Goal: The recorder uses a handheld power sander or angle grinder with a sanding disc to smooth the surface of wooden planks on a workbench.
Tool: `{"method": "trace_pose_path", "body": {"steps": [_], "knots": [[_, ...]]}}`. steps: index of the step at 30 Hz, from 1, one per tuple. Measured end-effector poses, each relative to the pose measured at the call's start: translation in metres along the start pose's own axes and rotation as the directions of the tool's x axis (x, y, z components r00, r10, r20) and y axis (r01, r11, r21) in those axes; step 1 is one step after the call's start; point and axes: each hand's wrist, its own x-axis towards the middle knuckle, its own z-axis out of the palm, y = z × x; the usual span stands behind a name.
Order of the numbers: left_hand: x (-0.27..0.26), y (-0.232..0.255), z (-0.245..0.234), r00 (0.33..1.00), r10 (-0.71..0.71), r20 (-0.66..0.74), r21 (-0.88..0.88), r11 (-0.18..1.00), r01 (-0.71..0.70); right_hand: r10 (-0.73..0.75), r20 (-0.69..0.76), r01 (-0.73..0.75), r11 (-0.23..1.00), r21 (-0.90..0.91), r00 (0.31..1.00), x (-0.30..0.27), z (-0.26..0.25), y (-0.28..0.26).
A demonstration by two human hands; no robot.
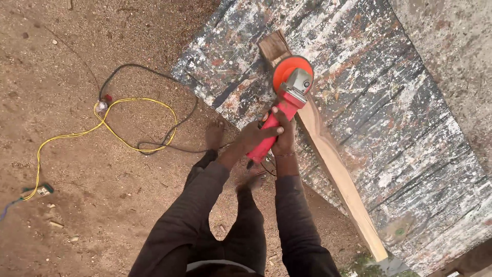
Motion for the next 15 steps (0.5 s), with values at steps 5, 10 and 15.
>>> {"method": "trace_pose_path", "body": {"steps": [5, 10, 15], "knots": [[0.0, -0.001, -0.013, 0.998, 0.056, -0.029, -0.245, 0.967, -0.062, 0.043, 0.042, -0.04, 0.998, -0.058, 0.998, 0.013, 0.012, 0.006], [-0.009, -0.006, -0.008, 1.0, -0.001, -0.023, -0.157, 0.988, -0.003, 0.029, 0.082, -0.025, 0.999, -0.043, 0.996, 0.0, 0.009, 0.002], [-0.025, -0.056, 0.069, 0.995, -0.004, 0.097, -0.177, 0.984, 0.021, -0.026, -0.107, 0.032, 0.998, 0.058, 0.994, -0.068, -0.076, 0.002]]}}
